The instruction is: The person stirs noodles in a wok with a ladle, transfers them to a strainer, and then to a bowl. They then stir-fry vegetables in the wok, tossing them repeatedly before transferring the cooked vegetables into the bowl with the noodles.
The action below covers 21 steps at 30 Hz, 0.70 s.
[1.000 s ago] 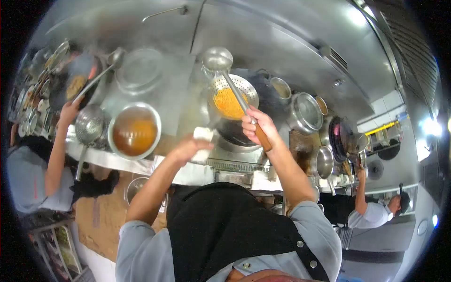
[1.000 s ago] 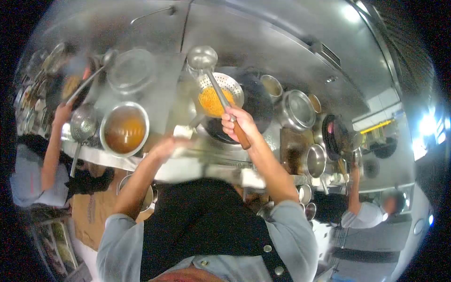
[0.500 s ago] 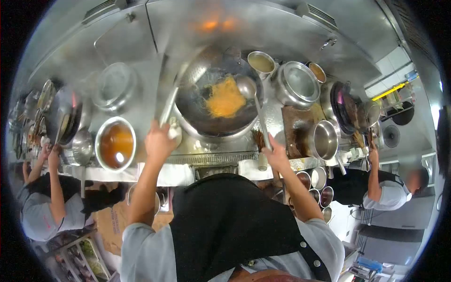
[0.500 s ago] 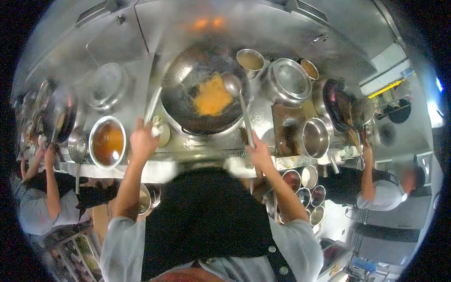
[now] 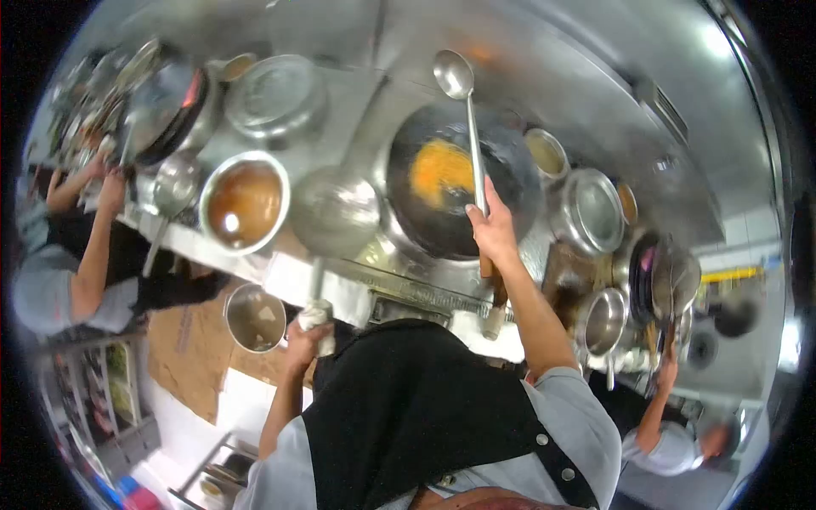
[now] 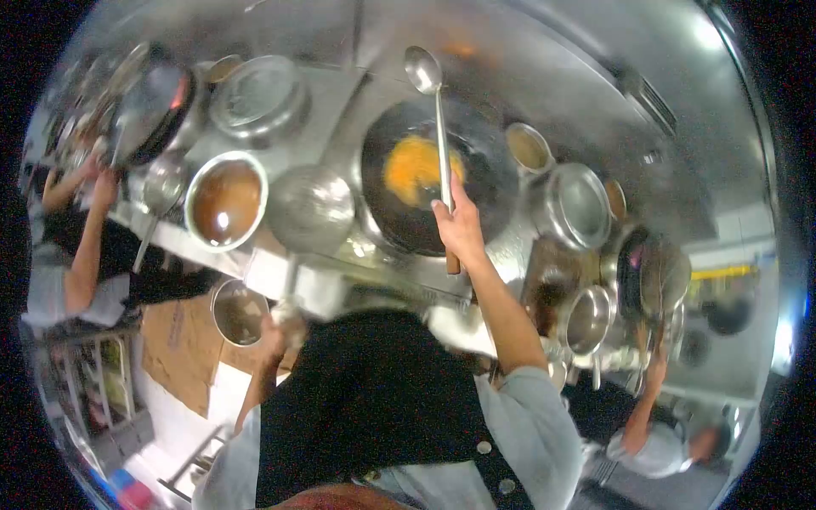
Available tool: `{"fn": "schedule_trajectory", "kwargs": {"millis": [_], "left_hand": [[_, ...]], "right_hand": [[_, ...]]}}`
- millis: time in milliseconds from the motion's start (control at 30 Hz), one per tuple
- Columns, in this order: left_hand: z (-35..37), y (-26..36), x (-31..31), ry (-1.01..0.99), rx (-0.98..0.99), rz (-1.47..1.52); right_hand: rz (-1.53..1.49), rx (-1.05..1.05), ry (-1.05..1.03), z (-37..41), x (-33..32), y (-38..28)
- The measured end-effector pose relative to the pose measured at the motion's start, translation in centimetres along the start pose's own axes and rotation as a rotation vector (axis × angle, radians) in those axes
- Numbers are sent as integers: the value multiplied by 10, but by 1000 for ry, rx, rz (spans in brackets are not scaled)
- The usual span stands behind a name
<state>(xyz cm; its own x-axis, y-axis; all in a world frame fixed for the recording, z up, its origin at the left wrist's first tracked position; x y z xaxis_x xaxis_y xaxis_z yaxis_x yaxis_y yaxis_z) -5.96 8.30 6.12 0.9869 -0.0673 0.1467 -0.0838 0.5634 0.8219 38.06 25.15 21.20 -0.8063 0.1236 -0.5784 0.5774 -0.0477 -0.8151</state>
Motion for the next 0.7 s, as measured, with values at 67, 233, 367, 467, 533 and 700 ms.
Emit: {"fn": "schedule_trajectory", "kwargs": {"millis": [67,233,367,467,533,700], "left_hand": [[-14,-17,-7,-103,-132,-51],[-56,-21,-18,-181,47,-572],[-8,83,-31,4,394,-881],[-23,37,-74,148,235,-372],[-43,-12,-100,108,126,-124],[-38,16,-132,73,174,-316]], "right_hand": [[-156,27,-174,-38,48,-40],[-250,31,-364,-161,197,-83],[-107,-46,-226,-242,342,-66],[-435,276,-452,-228,397,-124],[-827,438,-707,-213,427,-136],[-1801,527,-687,-166,425,-164]]}}
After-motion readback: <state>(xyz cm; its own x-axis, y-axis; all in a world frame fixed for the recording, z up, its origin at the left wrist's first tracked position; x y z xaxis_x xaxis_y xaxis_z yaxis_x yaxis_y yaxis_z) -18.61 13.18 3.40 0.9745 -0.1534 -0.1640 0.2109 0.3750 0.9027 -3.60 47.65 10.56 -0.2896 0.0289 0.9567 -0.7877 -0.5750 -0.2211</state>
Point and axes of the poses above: each hand's wrist, its own z-axis away from the middle knuckle, its own x-axis out of the palm, y = z × x, the point moved 8 cm from there along -z, towards the middle knuckle, and after that the axes turned 6 degrees about -y, right-handed, at the moved point
